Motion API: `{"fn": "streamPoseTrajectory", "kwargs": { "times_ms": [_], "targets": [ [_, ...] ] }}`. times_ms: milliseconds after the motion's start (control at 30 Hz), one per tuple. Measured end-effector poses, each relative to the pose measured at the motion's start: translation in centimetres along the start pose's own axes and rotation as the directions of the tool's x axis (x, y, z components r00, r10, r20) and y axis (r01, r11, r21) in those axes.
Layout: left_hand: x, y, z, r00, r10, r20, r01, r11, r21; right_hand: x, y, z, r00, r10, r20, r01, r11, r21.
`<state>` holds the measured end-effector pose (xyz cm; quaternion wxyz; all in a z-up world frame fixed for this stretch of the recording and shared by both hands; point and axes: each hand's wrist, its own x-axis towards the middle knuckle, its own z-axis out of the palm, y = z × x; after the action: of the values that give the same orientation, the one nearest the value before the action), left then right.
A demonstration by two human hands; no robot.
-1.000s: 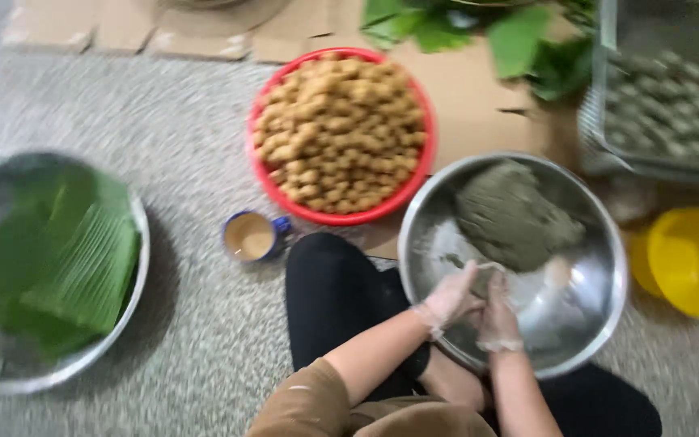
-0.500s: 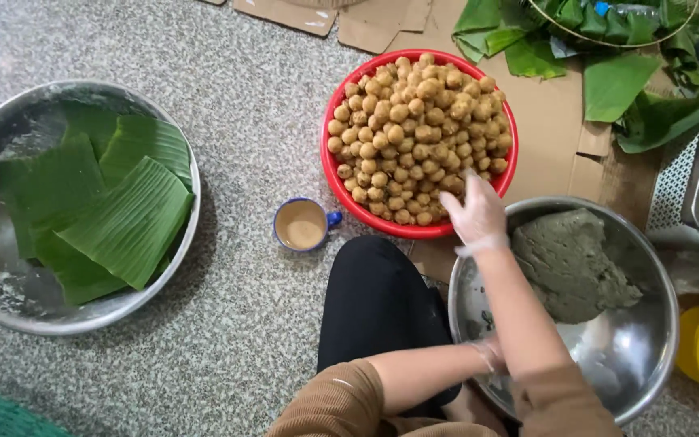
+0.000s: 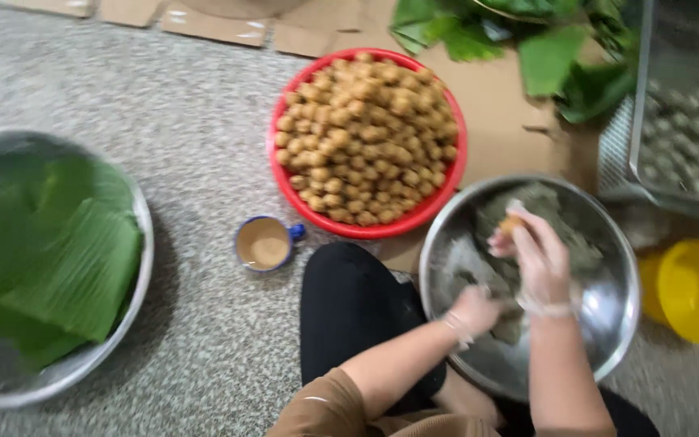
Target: Preparing filled dough balls by wrapping green paste around small brown fillings and rolling them into spheres.
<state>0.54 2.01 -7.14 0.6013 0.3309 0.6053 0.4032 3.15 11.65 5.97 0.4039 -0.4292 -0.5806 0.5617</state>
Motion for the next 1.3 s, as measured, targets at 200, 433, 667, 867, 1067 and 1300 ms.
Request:
{"fn": "streamPoseTrajectory", "kwargs": {
  "times_ms": [200, 433, 667, 867, 1067, 1300],
  "targets": [
    [-3.7, 4.7, -1.4, 0.996, 0.078, 0.049, -0.057, 0.939, -0.338, -10.1, 0.8, -8.5, 0.929, -0.341, -0.142, 0.216, 0.813, -0.54],
    [-3.8, 3.3, -0.1, 0.991, -0.01, 0.131, 0.066, 0.901, -0.429, -13.4, 6.3, -9.7, 0.848, -0.528, -0.05, 0.27, 0.511, -0.816],
    [-5.0, 4.9, -1.0, 0.965, -0.041, 0.259, 0.176, 0.834, -0.523, -13.6, 6.5, -8.7, 0.881, -0.431, -0.197, 0.323, 0.85, -0.416],
    [-5.7, 6.6, -0.8, 0.948, 0.025, 0.316, 0.186, 0.764, -0.618, -14.2, 6.1, -7.5, 0.902, -0.253, -0.351, 0.15, 0.944, -0.294],
    [-5.7, 5.5, -1.6, 0.896, 0.111, 0.429, 0.057, 0.931, -0.36, -15.4, 9.5, -8.6, 0.956, 0.291, -0.046, -0.22, 0.809, 0.545],
    [-4.3, 5.2, -3.4, 0.869, 0.109, 0.482, 0.113, 0.906, -0.408, -14.4, 5.7, -7.0, 0.982, -0.114, -0.153, 0.093, 0.986, -0.141]
  ]
}}
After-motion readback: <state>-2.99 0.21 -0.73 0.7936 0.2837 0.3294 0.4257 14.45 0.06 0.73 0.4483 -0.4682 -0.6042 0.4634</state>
